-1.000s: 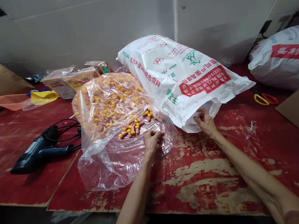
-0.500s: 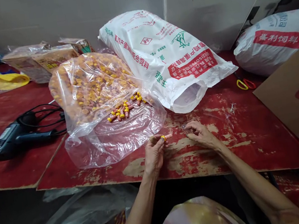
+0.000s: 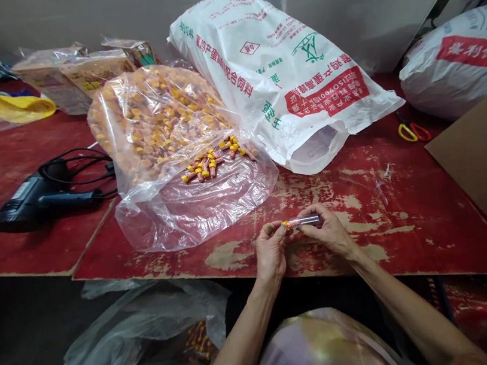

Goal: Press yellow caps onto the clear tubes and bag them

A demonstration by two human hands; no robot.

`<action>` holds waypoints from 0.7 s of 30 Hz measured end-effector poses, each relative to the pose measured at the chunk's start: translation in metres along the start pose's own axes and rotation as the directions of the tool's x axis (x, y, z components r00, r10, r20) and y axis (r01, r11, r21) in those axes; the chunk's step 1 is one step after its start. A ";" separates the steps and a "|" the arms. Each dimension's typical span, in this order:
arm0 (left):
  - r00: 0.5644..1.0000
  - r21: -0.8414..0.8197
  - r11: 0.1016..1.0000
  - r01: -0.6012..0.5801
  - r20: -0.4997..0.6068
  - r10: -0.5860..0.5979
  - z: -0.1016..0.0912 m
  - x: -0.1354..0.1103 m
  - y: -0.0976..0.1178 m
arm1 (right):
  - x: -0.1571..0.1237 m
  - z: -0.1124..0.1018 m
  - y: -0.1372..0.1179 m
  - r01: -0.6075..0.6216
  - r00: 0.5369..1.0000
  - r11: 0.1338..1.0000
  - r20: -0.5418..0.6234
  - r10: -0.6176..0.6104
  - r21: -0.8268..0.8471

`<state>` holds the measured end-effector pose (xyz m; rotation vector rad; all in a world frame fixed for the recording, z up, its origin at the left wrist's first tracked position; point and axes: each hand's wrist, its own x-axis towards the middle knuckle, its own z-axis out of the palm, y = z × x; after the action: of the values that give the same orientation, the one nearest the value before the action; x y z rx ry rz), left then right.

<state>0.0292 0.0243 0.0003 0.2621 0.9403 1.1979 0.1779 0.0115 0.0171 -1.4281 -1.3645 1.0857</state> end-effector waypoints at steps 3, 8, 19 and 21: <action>0.998 0.010 0.998 -0.068 0.008 0.068 -0.002 -0.003 -0.009 | -0.002 0.001 -0.003 0.082 0.991 0.980 0.117 -0.062 -0.179; 0.986 0.172 0.971 -0.167 0.052 0.161 -0.005 -0.012 -0.022 | -0.007 0.008 -0.003 0.188 0.977 0.925 0.158 -0.142 -0.331; 0.956 0.545 0.804 -0.238 0.279 0.094 -0.005 -0.008 -0.006 | 0.014 -0.016 0.003 0.273 0.928 0.746 0.371 -0.037 -0.608; 0.945 0.597 0.737 -0.317 0.262 0.195 -0.008 -0.007 -0.001 | 0.021 -0.023 0.012 0.362 0.906 0.603 0.421 -0.047 -0.711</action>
<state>0.0231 0.0153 -0.0019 1.0665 1.1499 1.0427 0.2038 0.0318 0.0103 -1.6223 -2.4259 0.5994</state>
